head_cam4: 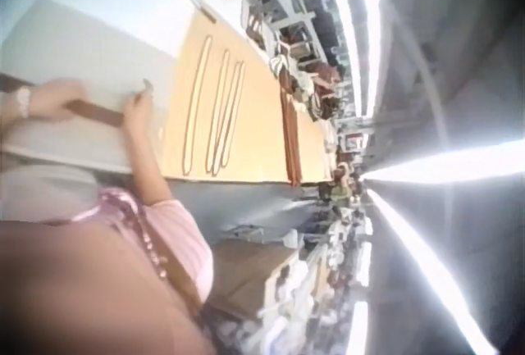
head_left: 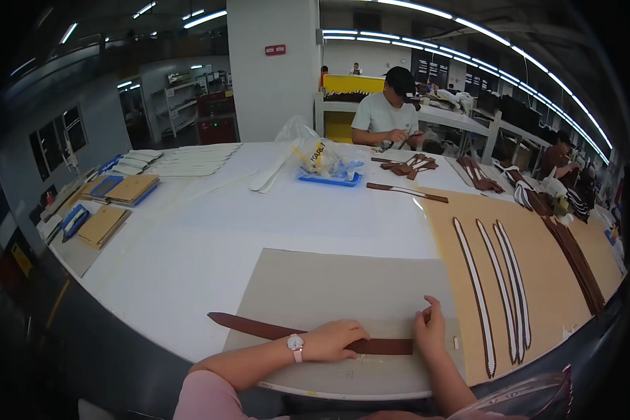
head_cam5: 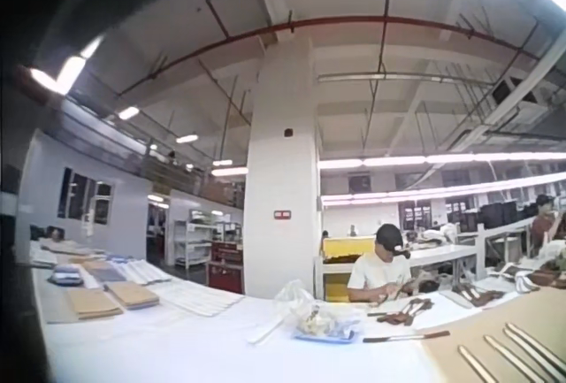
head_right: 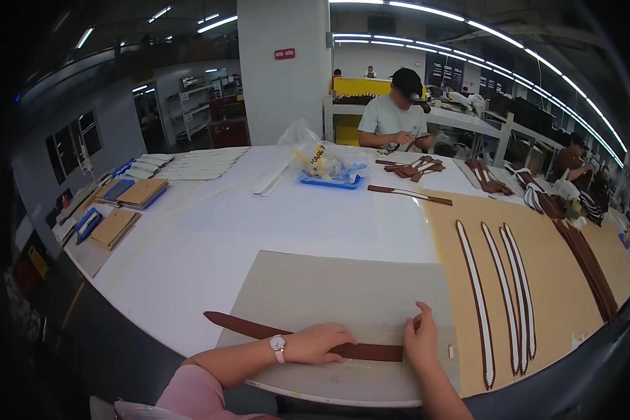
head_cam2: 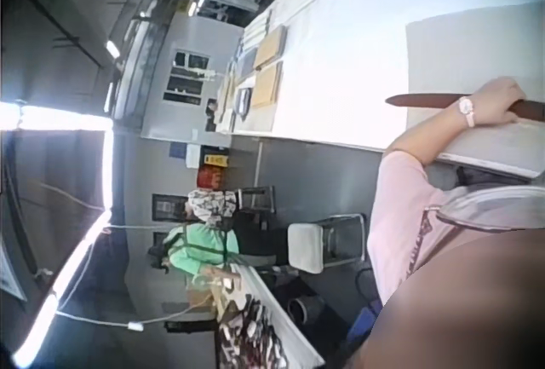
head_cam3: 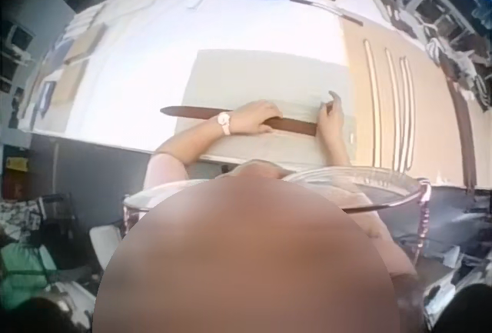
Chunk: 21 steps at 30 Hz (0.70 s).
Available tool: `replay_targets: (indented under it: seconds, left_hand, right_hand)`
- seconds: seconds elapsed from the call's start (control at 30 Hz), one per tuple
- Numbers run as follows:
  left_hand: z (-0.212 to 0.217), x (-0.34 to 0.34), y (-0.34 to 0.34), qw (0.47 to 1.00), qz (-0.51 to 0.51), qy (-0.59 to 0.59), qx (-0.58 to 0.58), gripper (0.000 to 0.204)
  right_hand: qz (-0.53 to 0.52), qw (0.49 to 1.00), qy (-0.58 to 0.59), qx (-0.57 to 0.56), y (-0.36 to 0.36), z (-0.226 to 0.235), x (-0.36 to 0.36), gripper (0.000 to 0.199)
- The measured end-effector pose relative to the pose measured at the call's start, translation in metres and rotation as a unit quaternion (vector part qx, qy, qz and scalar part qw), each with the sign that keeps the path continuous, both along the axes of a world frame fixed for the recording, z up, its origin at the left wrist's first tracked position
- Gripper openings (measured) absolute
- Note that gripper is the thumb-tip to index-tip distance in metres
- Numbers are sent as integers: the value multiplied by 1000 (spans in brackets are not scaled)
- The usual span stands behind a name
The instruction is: The recorder is assembling leather belt components by applying adhesive and aligning layers on a workshop table.
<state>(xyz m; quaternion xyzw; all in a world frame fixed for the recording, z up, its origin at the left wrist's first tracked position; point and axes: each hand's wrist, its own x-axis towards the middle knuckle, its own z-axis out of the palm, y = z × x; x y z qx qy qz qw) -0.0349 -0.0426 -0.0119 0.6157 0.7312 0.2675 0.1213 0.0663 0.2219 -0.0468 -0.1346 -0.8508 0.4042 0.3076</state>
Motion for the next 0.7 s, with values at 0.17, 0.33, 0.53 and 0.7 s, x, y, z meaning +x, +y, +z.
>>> replay_targets:
  seconds: [0.17,0.33,0.53,0.7]
  left_hand:
    - [-5,-5,1,999,9,-35,-3,46]
    - [-12,-6,-5,998,13,-53,-4,46]
    - [-10,-6,4,999,14,-42,17,44]
    - [-19,-7,-1,997,7,-81,20,46]
  right_hand:
    - [-11,1000,7,-16,-3,6,1,37]
    - [10,999,-14,-29,-1,-2,-4,26]
    - [7,999,-34,-31,5,4,1,21]
    - [0,998,-56,12,5,0,-4,8]
